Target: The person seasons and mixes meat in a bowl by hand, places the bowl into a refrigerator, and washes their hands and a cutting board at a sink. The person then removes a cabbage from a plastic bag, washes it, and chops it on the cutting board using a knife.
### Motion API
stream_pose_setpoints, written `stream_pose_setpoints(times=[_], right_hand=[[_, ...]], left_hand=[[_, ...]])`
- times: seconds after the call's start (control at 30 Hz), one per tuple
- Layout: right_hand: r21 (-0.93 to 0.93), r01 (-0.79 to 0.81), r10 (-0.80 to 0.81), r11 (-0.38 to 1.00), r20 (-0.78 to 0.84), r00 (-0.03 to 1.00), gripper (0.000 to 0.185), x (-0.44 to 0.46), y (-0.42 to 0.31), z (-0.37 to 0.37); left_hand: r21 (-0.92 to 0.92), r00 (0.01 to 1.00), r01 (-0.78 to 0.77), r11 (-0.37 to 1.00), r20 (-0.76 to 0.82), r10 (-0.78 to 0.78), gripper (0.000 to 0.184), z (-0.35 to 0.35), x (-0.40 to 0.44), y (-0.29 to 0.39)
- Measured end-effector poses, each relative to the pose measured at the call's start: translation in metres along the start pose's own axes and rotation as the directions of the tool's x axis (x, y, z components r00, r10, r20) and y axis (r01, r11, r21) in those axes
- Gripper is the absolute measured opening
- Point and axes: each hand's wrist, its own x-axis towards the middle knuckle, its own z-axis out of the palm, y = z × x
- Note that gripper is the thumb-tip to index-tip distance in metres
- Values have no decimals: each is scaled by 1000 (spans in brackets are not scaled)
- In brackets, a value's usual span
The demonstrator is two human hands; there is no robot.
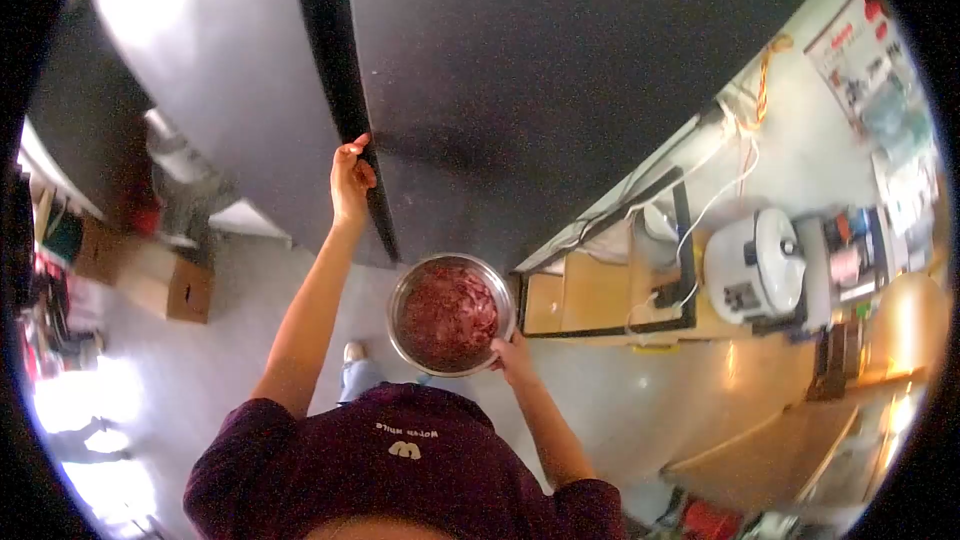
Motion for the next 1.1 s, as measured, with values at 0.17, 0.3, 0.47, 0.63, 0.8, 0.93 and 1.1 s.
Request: stream_pose_setpoints(times=[0.17,0.3,0.47,0.63,0.8,0.93,1.1], right_hand=[[202,-7,54,979,-229,972,32,-35,32,49],[431,47,126,901,-363,923,25,-60,76,86],[501,74,194,863,-462,866,32,-113,139,129],[515,112,200,850,-511,836,34,-138,178,145],[530,98,207,842,-486,849,32,-161,192,152],[502,120,162,857,-483,860,30,-170,191,153],[488,118,133,865,-449,883,31,-167,184,152]], left_hand=[[-60,958,114,992,270,-94,30,-4,31,-3],[-142,873,275,951,450,-185,19,1,54,-28],[-114,895,264,958,400,-199,16,15,38,-13],[-126,872,286,950,445,-204,20,8,55,-29],[-45,881,231,972,433,-189,29,11,35,-20],[-49,875,193,980,461,-149,50,8,-7,-6],[60,780,145,988,607,-151,40,-13,-87,42]])
